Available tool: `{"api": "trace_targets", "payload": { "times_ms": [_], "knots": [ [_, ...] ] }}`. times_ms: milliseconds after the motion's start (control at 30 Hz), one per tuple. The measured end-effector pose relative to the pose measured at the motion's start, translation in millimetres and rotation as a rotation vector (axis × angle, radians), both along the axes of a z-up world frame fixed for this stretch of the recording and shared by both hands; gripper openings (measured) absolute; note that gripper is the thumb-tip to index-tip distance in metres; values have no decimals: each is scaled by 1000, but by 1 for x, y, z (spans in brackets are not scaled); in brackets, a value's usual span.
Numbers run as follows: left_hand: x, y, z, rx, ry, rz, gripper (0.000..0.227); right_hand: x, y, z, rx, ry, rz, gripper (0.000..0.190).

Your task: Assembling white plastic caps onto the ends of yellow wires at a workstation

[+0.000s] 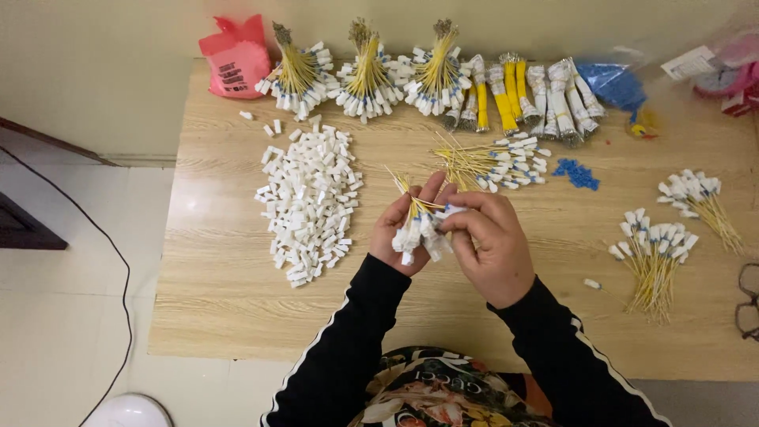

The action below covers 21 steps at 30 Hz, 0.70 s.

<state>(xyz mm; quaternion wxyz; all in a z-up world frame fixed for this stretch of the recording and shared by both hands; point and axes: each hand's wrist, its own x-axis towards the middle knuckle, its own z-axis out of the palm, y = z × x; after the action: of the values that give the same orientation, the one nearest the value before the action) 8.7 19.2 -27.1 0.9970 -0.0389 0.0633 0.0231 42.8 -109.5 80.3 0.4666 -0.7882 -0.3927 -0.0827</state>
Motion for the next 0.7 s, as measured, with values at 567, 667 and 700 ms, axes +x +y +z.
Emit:
{"api": "trace_targets", "payload": {
  "times_ms": [567,667,700],
  "knots": [
    [-2,-5,-19,17,-104,-30,40,-2,5,9,-251,-395,-113,20],
    [2,-2,-13,24,-108,-78,46,2,8,5,-255,-415,-133,20],
    [4,0,-10,41,-123,-88,50,3,9,4,-249,-421,-142,21]
  ]
}}
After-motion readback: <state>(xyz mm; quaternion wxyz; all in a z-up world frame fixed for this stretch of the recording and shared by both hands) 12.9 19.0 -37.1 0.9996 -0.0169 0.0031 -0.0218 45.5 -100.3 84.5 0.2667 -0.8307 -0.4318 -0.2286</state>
